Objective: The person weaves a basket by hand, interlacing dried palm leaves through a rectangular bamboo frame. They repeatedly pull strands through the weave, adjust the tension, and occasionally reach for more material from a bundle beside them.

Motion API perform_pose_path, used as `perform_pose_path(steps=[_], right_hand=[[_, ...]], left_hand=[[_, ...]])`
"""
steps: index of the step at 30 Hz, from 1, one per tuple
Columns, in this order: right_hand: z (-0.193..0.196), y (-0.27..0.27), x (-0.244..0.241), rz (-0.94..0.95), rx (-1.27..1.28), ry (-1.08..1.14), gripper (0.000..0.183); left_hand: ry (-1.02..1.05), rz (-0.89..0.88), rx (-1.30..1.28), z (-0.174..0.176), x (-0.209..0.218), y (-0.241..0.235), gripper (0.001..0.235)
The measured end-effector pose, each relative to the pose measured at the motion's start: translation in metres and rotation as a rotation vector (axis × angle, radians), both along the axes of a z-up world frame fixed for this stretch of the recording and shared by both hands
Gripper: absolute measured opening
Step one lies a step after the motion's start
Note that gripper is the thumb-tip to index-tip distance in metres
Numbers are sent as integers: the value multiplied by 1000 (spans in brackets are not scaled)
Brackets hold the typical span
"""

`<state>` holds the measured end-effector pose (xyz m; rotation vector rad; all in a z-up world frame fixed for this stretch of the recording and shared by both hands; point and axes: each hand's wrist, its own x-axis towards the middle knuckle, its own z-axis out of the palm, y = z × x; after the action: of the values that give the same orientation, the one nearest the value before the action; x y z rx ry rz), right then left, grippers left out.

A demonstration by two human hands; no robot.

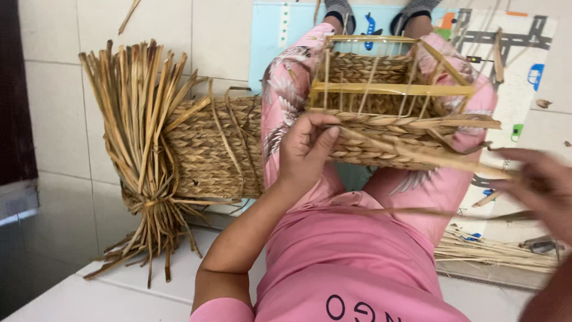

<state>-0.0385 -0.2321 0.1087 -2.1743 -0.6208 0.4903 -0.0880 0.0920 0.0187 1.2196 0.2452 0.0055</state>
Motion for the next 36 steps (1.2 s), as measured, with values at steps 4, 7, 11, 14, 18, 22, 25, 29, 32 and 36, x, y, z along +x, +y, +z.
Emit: perform_pose_path(steps=[4, 7, 11, 14, 18, 22, 25, 29, 32, 36], right_hand=[[26, -22, 1, -19, 45, -128, 53], [24, -24, 3, -22, 86, -187, 52], [-33, -7, 3, -138, 117, -107, 51], [-63, -8, 3, -263, 125, 5, 27], [-70, -14, 10, -269, 51, -13, 20], [-56, -21, 30, -243, -17, -71, 12], [-56, -18, 38, -203, -150, -200, 16], [-65, -20, 57, -185, -90, -14, 14], [-68, -18, 67, -209, -76, 128, 21], [-77, 11, 64, -143, -191, -63, 30]], left_hand=[[-81, -47, 203, -4, 15, -31, 15], [-329, -168, 465, 3, 20, -69, 13], [-362, -215, 355, 5, 27, -118, 14], [-357, -228, 362, 1, 30, -128, 14], [-434, -288, 581, -3, 42, -122, 14], [-332, -259, 827, -5, 65, -112, 24], [-453, -262, 1055, -11, 76, -117, 23], [-489, -298, 1076, -18, 76, -119, 9], [-653, -316, 1049, -13, 66, -103, 11], [-637, -367, 1092, -1, 65, -106, 11]])
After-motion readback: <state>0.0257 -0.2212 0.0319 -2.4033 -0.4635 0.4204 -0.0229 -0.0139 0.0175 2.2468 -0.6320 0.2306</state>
